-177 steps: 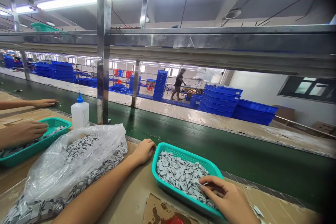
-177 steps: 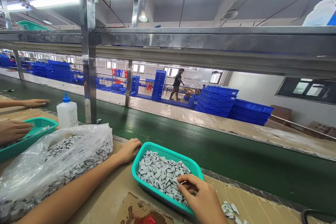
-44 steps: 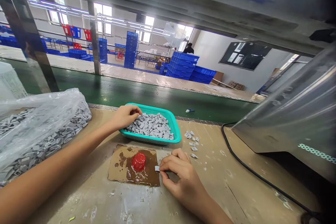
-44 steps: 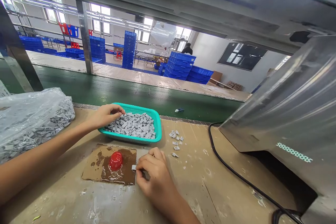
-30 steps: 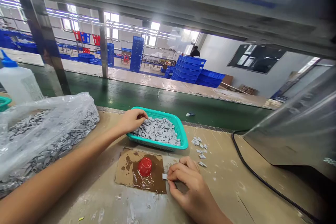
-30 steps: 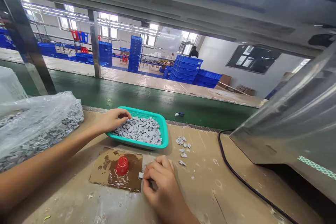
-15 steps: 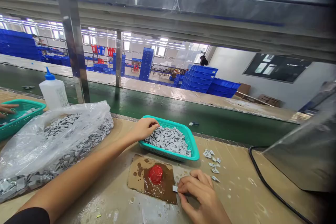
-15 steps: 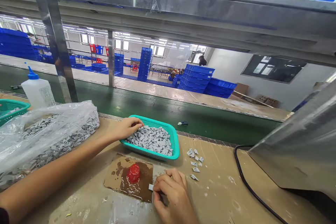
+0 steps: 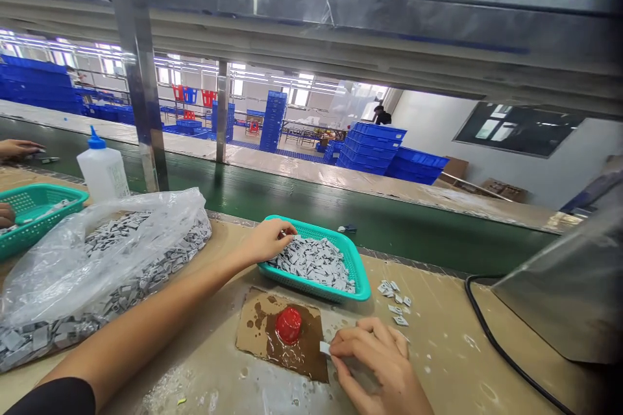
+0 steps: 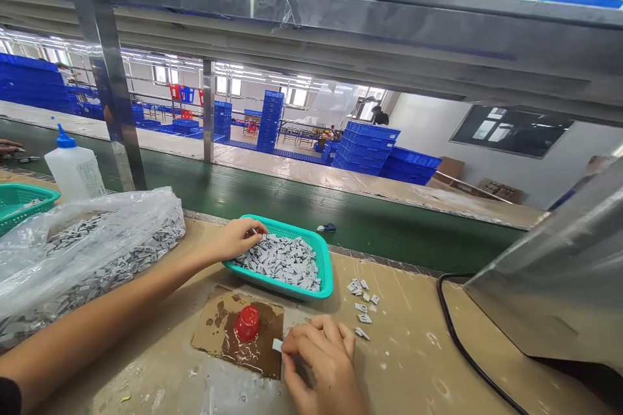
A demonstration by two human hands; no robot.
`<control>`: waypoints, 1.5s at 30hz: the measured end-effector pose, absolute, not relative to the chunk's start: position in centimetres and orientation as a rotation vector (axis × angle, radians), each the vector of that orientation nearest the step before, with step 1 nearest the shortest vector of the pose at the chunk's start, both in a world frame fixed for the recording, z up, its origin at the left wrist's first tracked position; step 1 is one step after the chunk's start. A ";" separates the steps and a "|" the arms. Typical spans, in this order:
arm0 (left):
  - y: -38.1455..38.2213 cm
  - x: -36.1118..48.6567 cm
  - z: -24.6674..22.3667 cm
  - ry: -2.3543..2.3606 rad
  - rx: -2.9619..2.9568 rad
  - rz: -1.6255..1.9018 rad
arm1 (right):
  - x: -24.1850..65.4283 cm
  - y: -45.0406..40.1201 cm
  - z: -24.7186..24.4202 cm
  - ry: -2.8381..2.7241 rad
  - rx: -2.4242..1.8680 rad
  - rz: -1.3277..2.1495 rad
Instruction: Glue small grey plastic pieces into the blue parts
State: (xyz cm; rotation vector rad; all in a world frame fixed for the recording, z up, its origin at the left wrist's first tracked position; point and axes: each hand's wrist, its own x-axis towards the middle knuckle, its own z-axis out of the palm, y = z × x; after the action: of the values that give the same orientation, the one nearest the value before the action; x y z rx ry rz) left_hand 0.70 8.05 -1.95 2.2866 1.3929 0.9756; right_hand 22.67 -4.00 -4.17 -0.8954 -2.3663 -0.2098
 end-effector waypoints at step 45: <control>12.6 5.7 3.2 1.122 1.496 1.121 | 23.2 -3.7 -3.9 -2.185 -0.985 -0.016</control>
State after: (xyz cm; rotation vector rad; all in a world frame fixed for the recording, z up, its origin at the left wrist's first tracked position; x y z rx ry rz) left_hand 5.72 12.55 3.18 1.4959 1.1221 1.1207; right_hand 23.24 -3.65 -3.88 -0.9854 -2.1848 -0.0160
